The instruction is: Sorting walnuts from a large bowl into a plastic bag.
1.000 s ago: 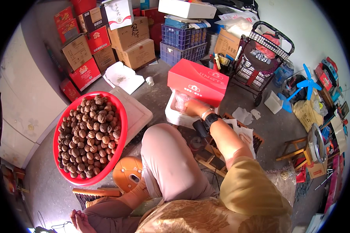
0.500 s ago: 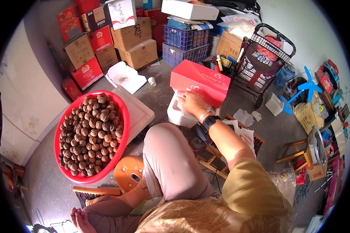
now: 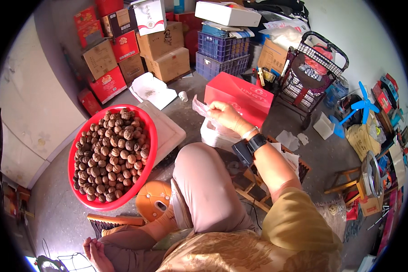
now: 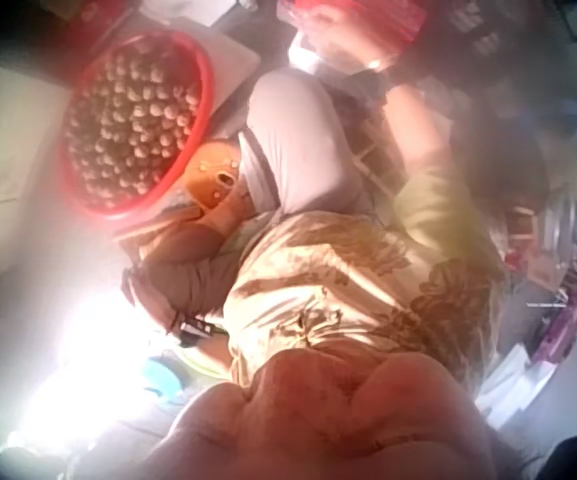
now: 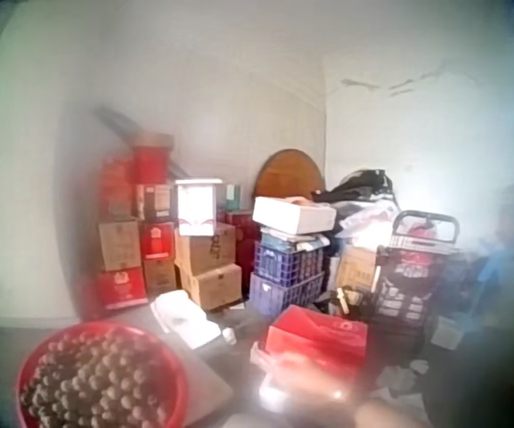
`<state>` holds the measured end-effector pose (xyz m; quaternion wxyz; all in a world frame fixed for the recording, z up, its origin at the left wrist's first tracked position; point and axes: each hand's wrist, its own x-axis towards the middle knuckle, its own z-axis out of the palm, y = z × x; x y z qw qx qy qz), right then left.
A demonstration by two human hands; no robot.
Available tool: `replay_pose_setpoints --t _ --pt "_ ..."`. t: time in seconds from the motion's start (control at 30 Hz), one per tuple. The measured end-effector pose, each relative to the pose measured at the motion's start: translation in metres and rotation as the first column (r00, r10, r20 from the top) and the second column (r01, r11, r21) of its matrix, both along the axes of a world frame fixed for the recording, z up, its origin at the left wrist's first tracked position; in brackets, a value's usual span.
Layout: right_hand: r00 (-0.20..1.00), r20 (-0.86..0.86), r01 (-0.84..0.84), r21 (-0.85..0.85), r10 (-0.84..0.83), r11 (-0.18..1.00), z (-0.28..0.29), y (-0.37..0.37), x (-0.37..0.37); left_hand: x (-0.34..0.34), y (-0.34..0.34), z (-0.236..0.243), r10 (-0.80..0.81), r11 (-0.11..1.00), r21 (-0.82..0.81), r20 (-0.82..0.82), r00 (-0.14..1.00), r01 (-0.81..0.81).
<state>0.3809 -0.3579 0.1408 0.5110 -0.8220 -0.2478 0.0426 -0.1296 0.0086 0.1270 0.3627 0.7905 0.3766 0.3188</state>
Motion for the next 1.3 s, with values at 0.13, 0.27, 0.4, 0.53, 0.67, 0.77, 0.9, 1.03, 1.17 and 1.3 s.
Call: replay_pose_setpoints --t 0.13,0.27,0.4,0.53,0.67,0.77,0.9,1.03,1.17,1.3 --pt "0.981 -0.1 -0.15 0.167 0.168 0.974 0.035 0.017 -0.016 -0.001 0.006 -0.012 -0.02 0.977 -0.204 0.167 0.986 0.055" --pt "0.856 -0.227 -0.414 0.241 0.465 0.878 0.081 0.061 -0.058 -0.001 0.02 -0.023 -0.023 0.858 -0.465 0.388 0.921 0.218" --pt "0.676 -0.191 -0.712 0.08 0.712 0.698 0.078 0.123 -0.102 0.04 -0.014 0.017 -0.052 0.817 -0.553 0.207 0.977 0.161" --pt "0.43 -0.208 -0.901 -0.152 0.878 0.405 0.066 0.177 -0.182 0.071 -0.044 0.02 -0.366 0.597 -0.603 0.382 0.848 0.529" --pt "0.187 0.077 -0.972 -0.127 0.979 0.196 0.01 0.218 -0.236 0.078 -0.065 -0.015 -0.318 0.576 -0.631 0.413 0.854 0.519" --pt "0.224 -0.169 -0.972 -0.105 0.96 0.208 0.015 0.226 -0.24 0.065 -0.064 -0.019 -0.109 0.561 -0.725 0.415 0.903 0.401" --pt "0.453 -0.143 -0.891 -0.093 0.88 0.444 0.0 0.233 -0.212 0.041 -0.052 -0.022 0.109 0.551 -0.731 0.542 0.834 0.403" --pt "0.419 -0.461 -0.907 -0.174 0.782 0.384 -0.019 0.235 -0.214 0.033 -0.052 -0.007 0.185 0.518 -0.736 0.594 0.783 0.437" --pt "0.328 -0.486 -0.938 -0.068 0.81 0.339 -0.032 0.232 -0.226 0.032 -0.051 -0.009 0.174 0.5 -0.737 0.6 0.781 0.455" --pt "0.429 -0.424 -0.899 -0.119 0.798 0.42 -0.027 0.232 -0.215 0.029 -0.044 -0.007 0.245 0.593 -0.75 0.514 0.822 0.293"
